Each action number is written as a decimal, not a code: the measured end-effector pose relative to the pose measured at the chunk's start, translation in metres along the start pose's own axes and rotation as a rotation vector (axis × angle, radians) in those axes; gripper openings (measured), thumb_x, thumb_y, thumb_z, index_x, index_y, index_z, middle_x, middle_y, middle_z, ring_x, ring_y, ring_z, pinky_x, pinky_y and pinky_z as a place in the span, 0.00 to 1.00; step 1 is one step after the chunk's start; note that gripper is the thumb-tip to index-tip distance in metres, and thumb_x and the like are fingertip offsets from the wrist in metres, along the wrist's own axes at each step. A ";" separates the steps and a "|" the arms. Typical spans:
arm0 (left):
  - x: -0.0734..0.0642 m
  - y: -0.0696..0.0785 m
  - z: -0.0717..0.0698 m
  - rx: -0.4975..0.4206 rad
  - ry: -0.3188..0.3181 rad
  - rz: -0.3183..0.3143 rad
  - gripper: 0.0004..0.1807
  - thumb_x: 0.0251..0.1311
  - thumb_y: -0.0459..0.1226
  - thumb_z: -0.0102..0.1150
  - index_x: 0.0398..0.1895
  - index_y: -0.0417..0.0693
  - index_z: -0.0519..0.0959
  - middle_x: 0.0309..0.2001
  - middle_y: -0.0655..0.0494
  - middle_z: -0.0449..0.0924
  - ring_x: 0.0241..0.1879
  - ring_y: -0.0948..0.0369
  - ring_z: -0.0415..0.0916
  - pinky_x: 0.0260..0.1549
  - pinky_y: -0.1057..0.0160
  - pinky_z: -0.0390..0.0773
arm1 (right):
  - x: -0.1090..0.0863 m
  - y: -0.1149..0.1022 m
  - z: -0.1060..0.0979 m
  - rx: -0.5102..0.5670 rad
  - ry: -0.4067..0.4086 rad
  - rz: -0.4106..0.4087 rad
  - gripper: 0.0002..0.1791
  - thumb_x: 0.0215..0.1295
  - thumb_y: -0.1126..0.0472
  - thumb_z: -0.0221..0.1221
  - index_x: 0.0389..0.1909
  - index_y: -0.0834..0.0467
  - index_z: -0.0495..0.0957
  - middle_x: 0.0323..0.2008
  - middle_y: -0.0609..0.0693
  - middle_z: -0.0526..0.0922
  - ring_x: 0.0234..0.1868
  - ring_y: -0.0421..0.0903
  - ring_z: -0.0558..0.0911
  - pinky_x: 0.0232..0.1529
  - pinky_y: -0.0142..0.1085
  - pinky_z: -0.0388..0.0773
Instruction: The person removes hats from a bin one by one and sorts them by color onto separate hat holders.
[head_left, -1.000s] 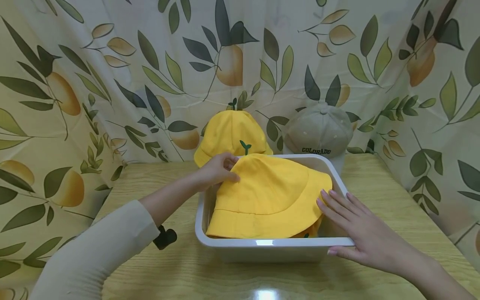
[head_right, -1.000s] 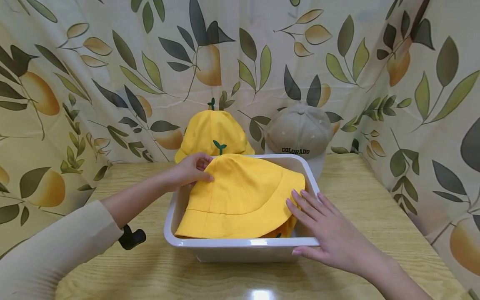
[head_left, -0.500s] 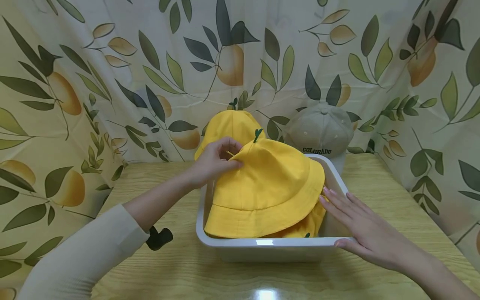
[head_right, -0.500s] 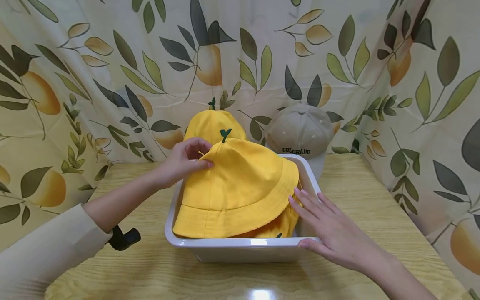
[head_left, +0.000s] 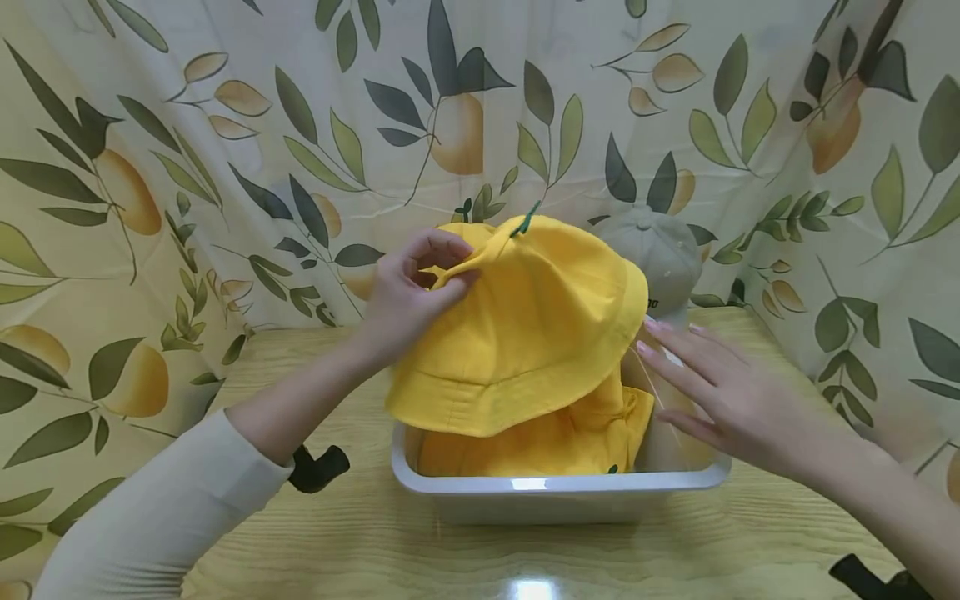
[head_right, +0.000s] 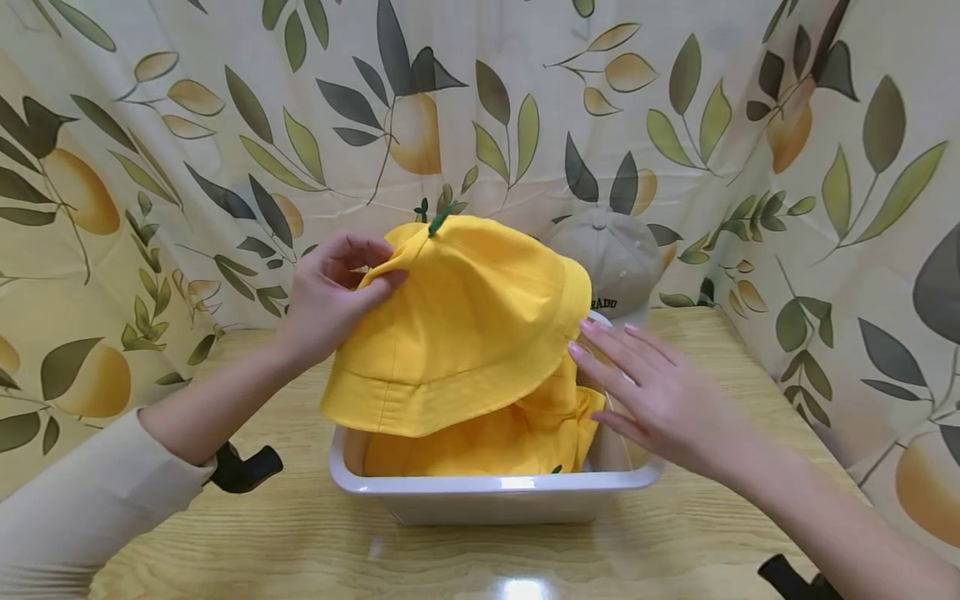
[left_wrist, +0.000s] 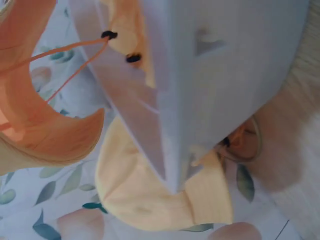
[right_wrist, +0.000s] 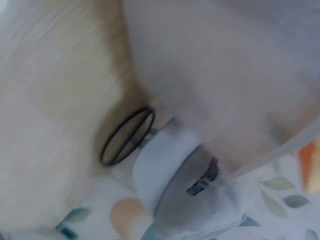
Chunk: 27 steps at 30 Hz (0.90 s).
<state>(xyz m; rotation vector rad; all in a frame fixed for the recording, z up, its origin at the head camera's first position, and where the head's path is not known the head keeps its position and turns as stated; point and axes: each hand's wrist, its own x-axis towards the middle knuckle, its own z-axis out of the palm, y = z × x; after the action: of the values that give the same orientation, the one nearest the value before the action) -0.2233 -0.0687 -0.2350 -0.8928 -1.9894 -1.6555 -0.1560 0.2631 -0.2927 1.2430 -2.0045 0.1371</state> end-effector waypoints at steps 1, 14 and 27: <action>0.001 0.002 -0.001 -0.014 0.016 0.011 0.10 0.51 0.25 0.63 0.37 0.33 0.77 0.31 0.60 0.80 0.33 0.68 0.77 0.26 0.71 0.72 | 0.006 0.004 -0.001 -0.039 0.040 -0.030 0.28 0.74 0.47 0.43 0.56 0.67 0.73 0.56 0.65 0.75 0.62 0.54 0.71 0.70 0.39 0.55; 0.002 0.005 -0.008 -0.080 0.110 -0.001 0.11 0.51 0.23 0.61 0.38 0.31 0.75 0.32 0.69 0.79 0.32 0.68 0.77 0.31 0.69 0.78 | 0.053 0.036 0.013 -0.099 0.376 -0.259 0.10 0.72 0.62 0.48 0.40 0.62 0.76 0.36 0.60 0.78 0.33 0.57 0.77 0.40 0.44 0.75; -0.001 -0.013 -0.021 0.069 0.076 -0.101 0.13 0.53 0.31 0.65 0.42 0.39 0.78 0.35 0.56 0.81 0.36 0.66 0.77 0.29 0.70 0.71 | 0.091 0.027 0.004 0.192 0.697 -0.127 0.17 0.65 0.58 0.58 0.23 0.68 0.77 0.19 0.61 0.77 0.19 0.56 0.73 0.49 0.23 0.73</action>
<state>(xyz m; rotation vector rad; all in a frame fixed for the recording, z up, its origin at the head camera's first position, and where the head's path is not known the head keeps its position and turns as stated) -0.2337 -0.0902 -0.2406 -0.7054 -2.0560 -1.6385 -0.2015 0.2091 -0.2286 1.2164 -1.3283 0.6224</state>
